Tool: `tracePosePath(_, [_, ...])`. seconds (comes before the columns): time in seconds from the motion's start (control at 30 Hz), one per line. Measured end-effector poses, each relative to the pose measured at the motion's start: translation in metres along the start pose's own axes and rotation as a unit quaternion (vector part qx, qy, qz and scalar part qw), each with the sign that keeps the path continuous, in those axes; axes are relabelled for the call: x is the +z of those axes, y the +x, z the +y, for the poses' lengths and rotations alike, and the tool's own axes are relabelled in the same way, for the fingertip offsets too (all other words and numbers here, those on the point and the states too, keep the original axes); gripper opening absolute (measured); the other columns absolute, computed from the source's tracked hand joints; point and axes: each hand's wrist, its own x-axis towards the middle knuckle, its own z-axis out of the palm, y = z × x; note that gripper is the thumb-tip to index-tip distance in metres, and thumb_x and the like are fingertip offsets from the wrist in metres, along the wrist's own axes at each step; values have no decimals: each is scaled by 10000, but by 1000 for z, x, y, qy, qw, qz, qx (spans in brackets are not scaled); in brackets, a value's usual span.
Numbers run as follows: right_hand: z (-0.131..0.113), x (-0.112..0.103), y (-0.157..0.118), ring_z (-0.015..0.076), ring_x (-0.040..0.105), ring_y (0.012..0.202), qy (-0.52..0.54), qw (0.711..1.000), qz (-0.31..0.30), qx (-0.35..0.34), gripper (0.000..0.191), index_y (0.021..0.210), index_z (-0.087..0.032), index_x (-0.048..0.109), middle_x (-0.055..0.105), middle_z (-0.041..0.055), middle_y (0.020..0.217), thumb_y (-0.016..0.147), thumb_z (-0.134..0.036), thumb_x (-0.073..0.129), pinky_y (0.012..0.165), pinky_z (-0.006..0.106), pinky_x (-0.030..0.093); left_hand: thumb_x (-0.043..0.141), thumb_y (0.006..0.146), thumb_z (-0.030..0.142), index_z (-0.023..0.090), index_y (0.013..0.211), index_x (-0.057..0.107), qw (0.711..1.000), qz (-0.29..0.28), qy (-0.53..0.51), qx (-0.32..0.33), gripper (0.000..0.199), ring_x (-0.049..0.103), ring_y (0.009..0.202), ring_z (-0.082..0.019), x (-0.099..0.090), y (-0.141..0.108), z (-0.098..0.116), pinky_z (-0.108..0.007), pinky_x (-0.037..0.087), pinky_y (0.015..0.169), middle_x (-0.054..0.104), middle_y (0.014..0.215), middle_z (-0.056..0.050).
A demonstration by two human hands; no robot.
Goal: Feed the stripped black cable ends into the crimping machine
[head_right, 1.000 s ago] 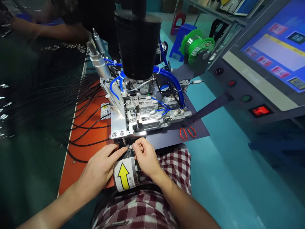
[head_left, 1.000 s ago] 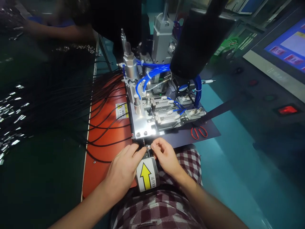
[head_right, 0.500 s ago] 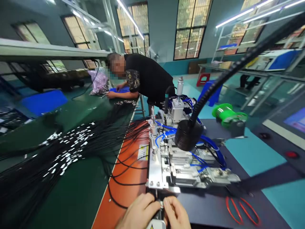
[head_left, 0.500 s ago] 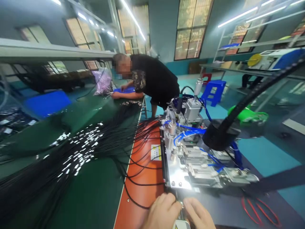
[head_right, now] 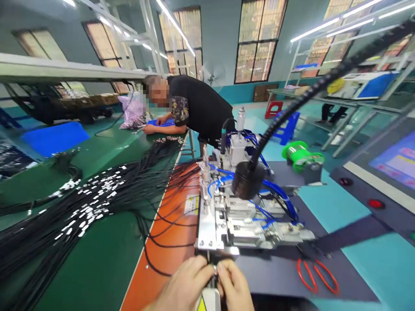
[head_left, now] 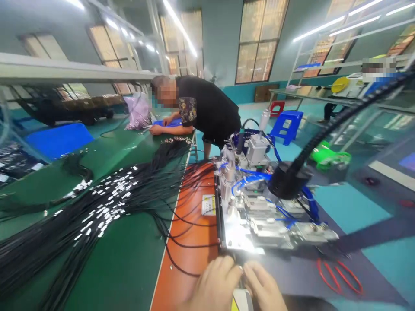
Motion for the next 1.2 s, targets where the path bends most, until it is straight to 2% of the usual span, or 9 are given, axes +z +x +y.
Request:
tracePosePath(0.13, [-4, -6, -4, 145, 399, 519, 24, 999, -27, -24, 385, 622, -203, 485, 423, -37, 545, 761, -552, 572, 514, 266, 349, 427, 843, 86, 207, 1028, 598, 993, -20, -113, -33, 280, 578, 885, -191, -23, 4, 6, -319, 519, 775, 603, 947, -66])
tracePosePath(0.23, [-5, -8, -2, 124, 378, 496, 46, 998, -49, -17, 382, 678, -193, 479, 418, -57, 528, 790, -552, 547, 509, 247, 324, 346, 853, 60, 186, 1150, 540, 989, -3, -138, -61, 376, 581, 971, -180, -25, -7, 2, -318, 518, 839, 577, 1056, -94])
tracePosePath(0.37, [-4, -9, -1, 110, 375, 488, 52, 998, -46, -8, 358, 713, -184, 477, 429, -63, 526, 819, -521, 534, 516, 241, 319, 334, 872, 111, 195, 1225, 510, 994, 32, -25, -104, 404, 588, 1015, -205, -16, -40, -7, -336, 545, 806, 569, 1158, -113])
tracePosePath(0.47, [-4, -9, -1, 107, 376, 488, 58, 997, -46, -10, 343, 713, -182, 477, 433, -65, 521, 824, -501, 542, 520, 240, 314, 380, 886, 179, 212, 1313, 453, 991, 24, 87, -101, 434, 530, 1125, -258, -17, -58, -11, -407, 528, 852, 548, 1254, -104])
tracePosePath(0.57, [-4, -10, 0, 107, 382, 489, 59, 997, -42, -14, 341, 713, -183, 485, 441, -65, 521, 818, -499, 554, 517, 240, 310, 394, 897, 218, 242, 1345, 422, 985, -1, 152, -85, 449, 490, 1179, -272, -22, -61, -15, -406, 532, 851, 499, 1331, -87])
tracePosePath(0.7, [-3, -12, 1, 111, 398, 493, 55, 998, -40, -15, 361, 698, -183, 491, 447, -60, 525, 806, -522, 555, 525, 246, 322, 389, 902, 211, 268, 1339, 430, 982, -24, 177, -62, 443, 451, 1222, -269, -26, -56, -22, -390, 524, 868, 453, 1372, -85])
tracePosePath(0.87, [0, -14, 2, 109, 412, 486, 52, 998, -39, -6, 404, 673, -184, 482, 453, -45, 569, 847, -548, 458, 519, 252, 334, 368, 908, 231, 284, 1353, 409, 983, -5, 176, -57, 450, 448, 1223, -261, -22, -58, -26, -370, 526, 870, 444, 1375, -75])
tracePosePath(1.07, [1, -12, 0, 117, 413, 515, 35, 999, -27, -24, 315, 683, -196, 484, 447, -56, 554, 827, -469, 549, 530, 252, 323, 360, 910, 253, 301, 1360, 393, 983, -4, 175, -60, 453, 441, 1229, -250, -21, -58, -26, -363, 524, 883, 431, 1383, -52])
tracePosePath(1.2, [3, -13, 2, 120, 410, 505, 46, 998, -28, -21, 305, 694, -198, 487, 454, -57, 538, 827, -467, 540, 532, 256, 324, 357, 908, 258, 295, 1365, 385, 982, -1, 181, -56, 459, 449, 1219, -248, -20, -58, -27, -365, 535, 867, 436, 1377, -52])
